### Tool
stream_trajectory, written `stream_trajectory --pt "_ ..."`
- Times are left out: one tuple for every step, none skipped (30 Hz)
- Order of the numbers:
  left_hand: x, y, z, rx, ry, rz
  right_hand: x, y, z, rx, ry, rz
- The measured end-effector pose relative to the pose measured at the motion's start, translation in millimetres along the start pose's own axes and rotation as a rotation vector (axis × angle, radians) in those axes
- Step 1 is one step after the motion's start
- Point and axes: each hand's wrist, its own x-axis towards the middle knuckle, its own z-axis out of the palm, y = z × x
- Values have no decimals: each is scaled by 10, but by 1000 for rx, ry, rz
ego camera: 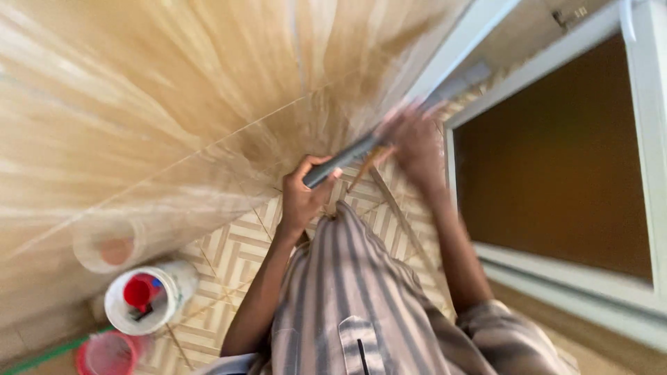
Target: The person handles various cleaning attachments, takes items out of buckets, attaches a brush head to a pole, and sweeps the bathroom floor.
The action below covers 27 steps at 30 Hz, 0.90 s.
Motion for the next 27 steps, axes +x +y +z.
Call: stream_trajectory --pt "11 -21 5 8 22 -22 -58 192 1 181 160 139" --pt "17 -37 9 16 44 -44 -136 360 -44 355 327 278" --pt "33 -35 20 13 31 -54 -165 332 -51 516 433 261" --pt "12 -16 17 11 18 -64 -197 221 -53 675 541 236" --pt "17 4 -20 26 16 -75 -165 26 -21 850 655 199" --pt "59 9 -9 30 -2 -8 -121 -241 28 663 426 17" --pt "40 5 38 28 -22 41 -153 -420 67 473 179 -156" --pt "35 -1 70 24 -43 90 -93 -358 137 408 134 -115" --pt "11 -2 97 20 -48 63 -8 -203 208 339 77 -87" --pt "-14 17 75 16 -54 35 -13 -84 222 270 19 -60" --pt "-24 63 64 16 -30 18 -52 121 146 335 269 -17" --pt "-46 108 109 -3 -39 -12 -98 374 10 404 519 23" --pt "-53 133 109 -8 -44 -37 -44 509 -92 366 543 93" --pt "-50 143 83 -14 -49 -63 44 571 -166 329 567 164" --pt "-49 138 68 -38 -57 -22 58 519 -201 432 619 237" --pt "-42 108 64 -62 -66 19 72 437 -216 535 671 312" --pt "-27 53 53 -86 -76 63 110 317 -217 639 723 386" --pt "-23 -31 49 -78 -76 78 167 13 -170 651 756 437" --pt "-45 -146 52 -68 -82 87 -41 -293 -215 233 308 105" --pt "-70 -290 65 -59 -89 96 205 -609 -141 307 -345 -68" --pt "-83 -457 91 63 -36 93 -9 -926 -226 454 465 -247" --pt "-80 -634 161 185 16 89 -9 -1252 -278 747 -62 -226" --pt "-76 -793 224 312 80 84 -47 -1342 -324 685 119 -351" --pt "-73 -913 266 440 144 79 -80 -1430 -368 618 301 -472" --pt "-63 -982 286 564 211 74 -84 -1491 -387 542 484 -595" --pt "-60 -983 256 688 279 68 -64 -1502 -373 634 380 -497" --pt "-86 -917 177 399 178 128 -44 -1436 -329 718 270 -395"
